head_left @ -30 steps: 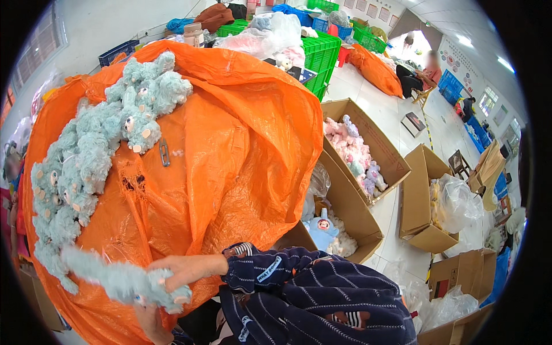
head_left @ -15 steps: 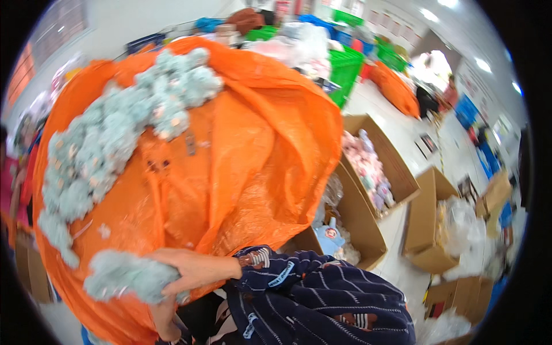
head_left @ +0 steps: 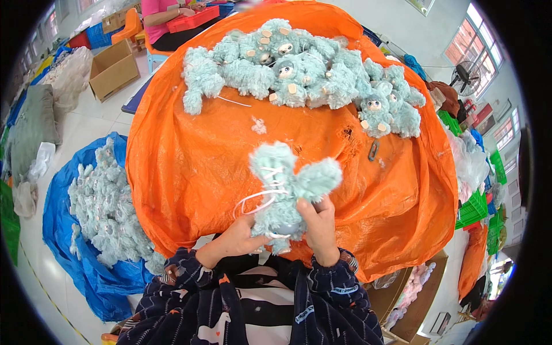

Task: The person repeatedly picks up light blue stuffed bunny toys from a large orange sack, ties a white string around each one, and places the finished items into a cardboard box. The process is repetitive and continues throughout the clip.

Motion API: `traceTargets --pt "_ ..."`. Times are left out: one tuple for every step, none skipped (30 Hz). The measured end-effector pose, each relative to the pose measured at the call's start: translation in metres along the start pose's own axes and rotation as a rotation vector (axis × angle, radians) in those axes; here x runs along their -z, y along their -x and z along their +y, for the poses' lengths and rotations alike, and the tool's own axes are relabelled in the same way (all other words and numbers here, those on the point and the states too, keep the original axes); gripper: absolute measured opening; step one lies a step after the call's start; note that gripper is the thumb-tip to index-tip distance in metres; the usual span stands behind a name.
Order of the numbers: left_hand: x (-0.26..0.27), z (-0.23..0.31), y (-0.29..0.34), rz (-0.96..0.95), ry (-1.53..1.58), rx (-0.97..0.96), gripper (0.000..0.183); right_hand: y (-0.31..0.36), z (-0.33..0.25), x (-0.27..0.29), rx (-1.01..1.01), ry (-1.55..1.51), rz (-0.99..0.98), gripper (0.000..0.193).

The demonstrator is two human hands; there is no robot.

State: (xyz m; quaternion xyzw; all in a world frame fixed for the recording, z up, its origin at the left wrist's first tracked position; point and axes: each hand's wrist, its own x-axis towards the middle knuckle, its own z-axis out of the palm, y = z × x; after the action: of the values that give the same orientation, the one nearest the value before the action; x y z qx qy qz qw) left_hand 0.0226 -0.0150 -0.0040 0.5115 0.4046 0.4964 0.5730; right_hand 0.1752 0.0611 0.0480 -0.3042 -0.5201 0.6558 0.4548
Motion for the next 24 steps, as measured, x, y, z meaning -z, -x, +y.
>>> traceTargets --pt "-0.003 0.001 0.000 0.001 0.018 0.027 0.051 -0.003 -0.002 0.001 -0.037 0.011 0.041 0.028" --pt "-0.004 0.002 0.000 -0.003 0.030 0.059 0.052 -0.006 -0.007 -0.007 0.060 0.027 0.115 0.016" --pt "-0.003 0.003 -0.001 -0.004 0.010 0.032 0.056 -0.007 -0.006 -0.010 0.047 -0.017 0.145 0.016" --pt "-0.001 0.004 -0.002 -0.005 -0.010 0.005 0.061 -0.008 -0.006 -0.012 0.035 -0.061 0.175 0.016" --pt "-0.001 0.004 -0.003 -0.006 -0.028 -0.024 0.066 -0.008 -0.005 -0.012 0.024 -0.102 0.205 0.016" --pt "-0.001 0.002 -0.004 0.001 -0.020 -0.033 0.065 -0.009 -0.004 -0.013 0.030 -0.129 0.230 0.015" --pt "0.001 -0.002 -0.004 0.009 -0.011 -0.042 0.065 -0.009 -0.001 -0.014 0.035 -0.157 0.254 0.014" --pt "0.002 -0.004 -0.004 0.021 -0.003 -0.052 0.064 -0.010 0.000 -0.014 0.039 -0.185 0.275 0.013" --pt "0.001 -0.003 -0.003 0.009 0.020 -0.038 0.062 -0.010 -0.001 -0.012 0.041 -0.148 0.294 0.012" --pt "0.000 -0.002 -0.003 -0.002 0.042 -0.026 0.060 -0.009 -0.002 -0.009 0.043 -0.111 0.312 0.012" --pt "0.000 -0.001 -0.002 -0.012 0.064 -0.010 0.059 -0.008 -0.002 -0.007 0.043 -0.076 0.331 0.011" --pt "0.000 -0.002 -0.001 -0.015 0.051 -0.016 0.058 -0.008 0.000 -0.007 0.053 -0.077 0.348 0.011" --pt "0.001 -0.005 -0.001 -0.017 0.039 -0.023 0.058 -0.009 0.002 -0.008 0.064 -0.078 0.364 0.010" --pt "0.002 -0.007 -0.001 -0.018 0.027 -0.032 0.058 -0.010 0.003 -0.010 0.076 -0.077 0.379 0.010" --pt "0.002 -0.008 0.000 0.010 0.035 -0.032 0.057 -0.010 0.004 -0.012 0.113 -0.030 0.409 0.010" --pt "0.001 -0.008 0.001 0.041 0.043 -0.033 0.056 -0.008 0.006 -0.015 0.150 0.017 0.436 0.009" --pt "0.002 -0.008 0.003 0.086 0.045 -0.038 0.055 -0.010 0.008 -0.020 0.187 0.058 0.448 0.009" --pt "0.002 -0.008 0.005 0.108 0.072 -0.032 0.054 -0.009 0.009 -0.023 0.222 0.094 0.438 0.010" --pt "0.001 -0.007 0.007 0.133 0.099 -0.027 0.054 -0.005 0.008 -0.025 0.258 0.128 0.424 0.010" --pt "0.004 -0.005 0.009 0.159 0.125 -0.029 0.053 -0.003 0.008 -0.026 0.300 0.161 0.407 0.011" --pt "0.010 -0.003 0.013 0.225 0.066 -0.073 0.053 -0.002 0.009 -0.022 0.382 0.262 0.261 0.022" --pt "0.018 -0.001 0.020 0.293 0.007 -0.115 0.053 -0.004 0.006 -0.025 0.403 0.195 0.162 0.027" --pt "0.028 0.002 0.026 0.357 -0.056 -0.154 0.053 -0.005 0.000 -0.030 0.423 0.126 0.069 0.033" --pt "0.038 0.015 0.036 0.462 -0.019 -0.314 0.057 0.000 -0.003 -0.031 0.476 0.176 0.057 0.043"
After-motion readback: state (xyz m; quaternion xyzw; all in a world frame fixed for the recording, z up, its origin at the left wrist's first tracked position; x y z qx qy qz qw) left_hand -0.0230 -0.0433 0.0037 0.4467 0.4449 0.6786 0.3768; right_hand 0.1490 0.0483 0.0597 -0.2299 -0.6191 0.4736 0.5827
